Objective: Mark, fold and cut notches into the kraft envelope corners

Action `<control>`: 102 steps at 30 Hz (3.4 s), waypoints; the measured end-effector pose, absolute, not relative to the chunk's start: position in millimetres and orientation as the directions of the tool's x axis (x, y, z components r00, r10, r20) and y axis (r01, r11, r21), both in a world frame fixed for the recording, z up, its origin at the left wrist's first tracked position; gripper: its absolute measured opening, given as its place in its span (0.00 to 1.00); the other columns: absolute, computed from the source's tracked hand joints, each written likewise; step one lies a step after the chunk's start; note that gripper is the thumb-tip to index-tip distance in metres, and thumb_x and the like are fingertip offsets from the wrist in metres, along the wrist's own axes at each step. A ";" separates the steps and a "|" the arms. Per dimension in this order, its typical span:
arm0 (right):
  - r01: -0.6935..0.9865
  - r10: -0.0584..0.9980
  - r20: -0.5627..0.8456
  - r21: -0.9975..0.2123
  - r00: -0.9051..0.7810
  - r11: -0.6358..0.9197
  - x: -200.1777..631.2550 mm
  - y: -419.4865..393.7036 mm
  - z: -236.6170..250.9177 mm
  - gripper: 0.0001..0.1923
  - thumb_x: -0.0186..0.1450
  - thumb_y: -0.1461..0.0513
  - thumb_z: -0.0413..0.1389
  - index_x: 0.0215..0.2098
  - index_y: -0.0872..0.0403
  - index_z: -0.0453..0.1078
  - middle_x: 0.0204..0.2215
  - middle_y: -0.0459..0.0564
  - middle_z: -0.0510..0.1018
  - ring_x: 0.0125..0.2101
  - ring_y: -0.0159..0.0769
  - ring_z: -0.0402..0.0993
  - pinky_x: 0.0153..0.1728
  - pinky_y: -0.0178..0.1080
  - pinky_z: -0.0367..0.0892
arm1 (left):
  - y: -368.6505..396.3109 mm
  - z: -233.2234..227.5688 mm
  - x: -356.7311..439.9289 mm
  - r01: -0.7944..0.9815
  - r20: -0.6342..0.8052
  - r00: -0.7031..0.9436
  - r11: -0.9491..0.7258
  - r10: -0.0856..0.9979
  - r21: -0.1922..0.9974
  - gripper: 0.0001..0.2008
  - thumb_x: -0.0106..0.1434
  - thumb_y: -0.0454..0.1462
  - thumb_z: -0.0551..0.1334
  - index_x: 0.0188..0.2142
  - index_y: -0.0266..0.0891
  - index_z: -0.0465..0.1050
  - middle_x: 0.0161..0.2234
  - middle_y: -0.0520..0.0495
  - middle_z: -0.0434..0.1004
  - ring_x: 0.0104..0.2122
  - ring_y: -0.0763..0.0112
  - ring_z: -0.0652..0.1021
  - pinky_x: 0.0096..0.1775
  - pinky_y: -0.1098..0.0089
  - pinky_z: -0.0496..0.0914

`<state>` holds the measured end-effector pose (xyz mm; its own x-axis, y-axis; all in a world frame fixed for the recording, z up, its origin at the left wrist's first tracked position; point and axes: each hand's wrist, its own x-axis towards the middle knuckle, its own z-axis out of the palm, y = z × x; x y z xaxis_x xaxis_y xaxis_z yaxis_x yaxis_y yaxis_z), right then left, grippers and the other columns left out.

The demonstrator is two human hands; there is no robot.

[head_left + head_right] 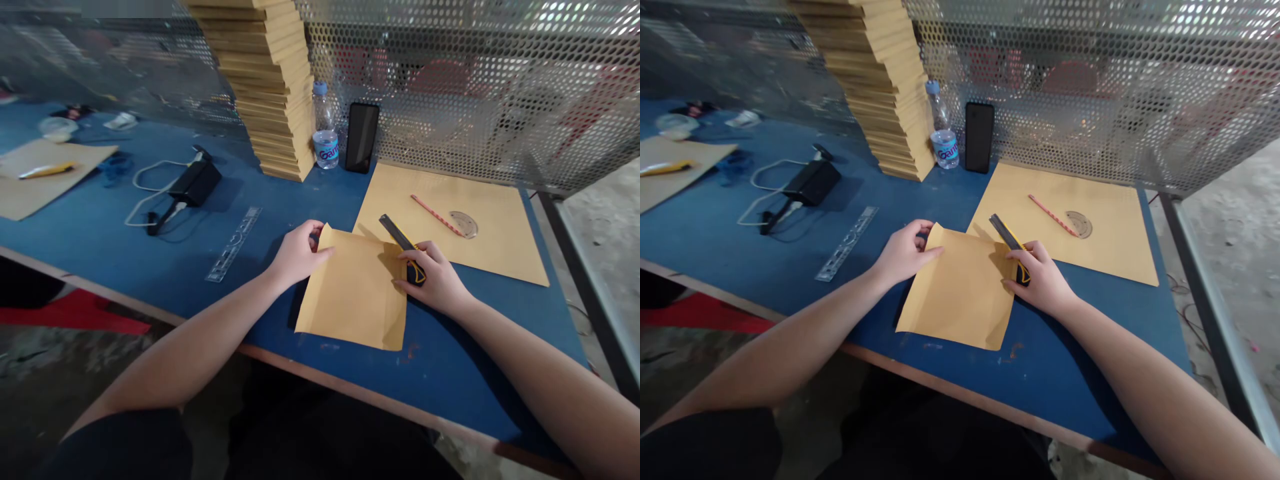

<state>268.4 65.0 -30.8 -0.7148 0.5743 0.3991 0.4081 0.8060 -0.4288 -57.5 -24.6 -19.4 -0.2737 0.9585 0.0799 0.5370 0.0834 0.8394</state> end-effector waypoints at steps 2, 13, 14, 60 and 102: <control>0.408 0.573 0.402 -0.425 -0.714 0.808 268.5 65.3 -31.6 0.22 0.66 0.55 0.67 0.56 0.48 0.72 0.49 0.57 0.71 0.45 0.49 0.76 0.48 0.56 0.79 | -29.5 -19.3 -53.2 0.551 0.121 -0.246 0.037 0.962 0.834 0.21 0.60 0.38 0.70 0.53 0.40 0.73 0.47 0.45 0.82 0.25 0.76 0.77 0.30 0.69 0.73; 0.396 0.556 0.425 -0.409 -0.715 0.822 268.3 65.2 -33.0 0.21 0.66 0.55 0.67 0.55 0.48 0.72 0.49 0.56 0.70 0.44 0.47 0.77 0.46 0.53 0.80 | -37.0 -30.9 -48.3 0.615 0.275 -0.123 -0.144 0.954 0.776 0.15 0.66 0.37 0.66 0.52 0.39 0.73 0.50 0.42 0.78 0.28 0.77 0.78 0.30 0.71 0.75; 0.392 0.553 0.429 -0.409 -0.715 0.824 268.3 65.0 -33.0 0.20 0.66 0.56 0.67 0.55 0.49 0.73 0.49 0.56 0.70 0.43 0.46 0.77 0.46 0.53 0.80 | -36.8 -31.4 -48.4 0.622 0.285 -0.114 -0.156 0.952 0.768 0.14 0.66 0.36 0.66 0.51 0.39 0.73 0.49 0.42 0.78 0.28 0.77 0.77 0.30 0.72 0.75; 0.346 0.522 0.459 -0.415 -0.719 0.841 268.6 68.6 -31.3 0.14 0.66 0.60 0.65 0.51 0.46 0.76 0.48 0.55 0.73 0.42 0.45 0.77 0.44 0.53 0.80 | -30.7 -36.1 -52.7 0.603 0.214 -0.149 -0.082 0.965 0.794 0.18 0.71 0.39 0.63 0.59 0.39 0.71 0.55 0.40 0.82 0.35 0.71 0.83 0.39 0.67 0.79; 0.279 0.440 0.553 -0.354 -0.708 0.893 244.9 77.5 -36.5 0.16 0.68 0.71 0.56 0.47 0.46 0.77 0.48 0.54 0.73 0.39 0.39 0.76 0.39 0.44 0.79 | 22.5 21.2 -77.6 0.886 -0.070 0.343 -0.298 0.937 0.356 0.26 0.57 0.40 0.75 0.55 0.43 0.79 0.55 0.42 0.82 0.56 0.47 0.80 0.60 0.54 0.71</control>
<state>244.9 77.5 -36.5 -0.7076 0.4403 0.5526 0.2792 0.8927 -0.3537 -77.6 22.5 21.2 0.3431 0.9367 -0.0696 0.8856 -0.2979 0.3563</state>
